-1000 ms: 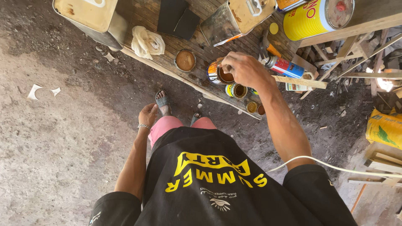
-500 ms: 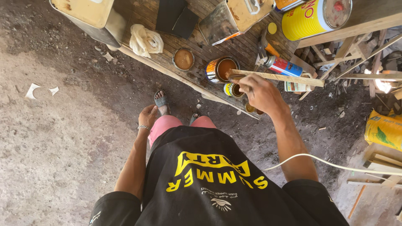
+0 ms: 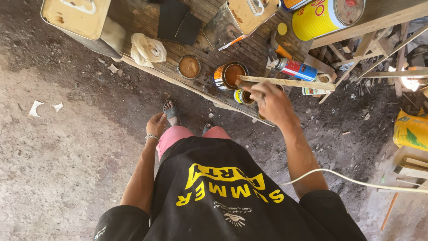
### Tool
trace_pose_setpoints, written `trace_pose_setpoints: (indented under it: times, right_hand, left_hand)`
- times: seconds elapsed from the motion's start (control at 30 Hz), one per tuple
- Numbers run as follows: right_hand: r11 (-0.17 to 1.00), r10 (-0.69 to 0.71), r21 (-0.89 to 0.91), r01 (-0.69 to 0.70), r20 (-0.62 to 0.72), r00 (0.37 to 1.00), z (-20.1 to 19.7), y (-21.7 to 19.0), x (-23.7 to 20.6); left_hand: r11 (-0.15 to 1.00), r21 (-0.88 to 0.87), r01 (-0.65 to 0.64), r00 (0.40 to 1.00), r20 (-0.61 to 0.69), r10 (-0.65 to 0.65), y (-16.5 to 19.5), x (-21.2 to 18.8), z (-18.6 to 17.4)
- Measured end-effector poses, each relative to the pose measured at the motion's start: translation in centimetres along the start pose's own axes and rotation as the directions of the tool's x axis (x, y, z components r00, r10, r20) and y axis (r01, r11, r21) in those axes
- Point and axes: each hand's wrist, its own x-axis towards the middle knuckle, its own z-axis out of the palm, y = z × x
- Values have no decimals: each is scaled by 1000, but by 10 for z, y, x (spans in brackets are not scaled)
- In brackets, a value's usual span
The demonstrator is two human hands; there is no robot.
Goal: The person stirs brown paint or stain in an open can with a long wooden stick, occasionally lifting the stick to let the liquid drip back in. They pick up a metal container, pour liquid from it into the can, and continue stirring to mix the contents.
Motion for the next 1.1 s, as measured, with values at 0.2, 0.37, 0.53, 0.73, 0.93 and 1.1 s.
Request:
trace_pose_setpoints:
  times: [0.2,0.37,0.53,0.73,0.93,1.1]
  right_hand:
    - [999,-46,3,49,-260,965,-28,-2,40]
    - [1000,16,4,-16,-193,981,-28,2,73]
    - [1000,-25,6,26,-114,993,-22,10,95]
    - [980,-201,14,200,8,980,-7,17,114]
    - [974,-198,-78,215,183,963,6,13,115]
    - [894,-407,-109,435,211,889,12,5,96]
  left_hand:
    - [998,45,41,999,-12,-41,-1,-3,-1]
    - [1000,-1,12,1000,-11,-12,-3,-2,-4]
    - [998,-60,19,1000,-16,-20,-4,-4,-8]
    - [1000,-18,25,998,-51,-26,-5,-8,-12]
    - [999,-25,45,996,-77,-47,-7,-10,-11]
    - [997,-58,56,996,-65,-60,-8,-10,-8]
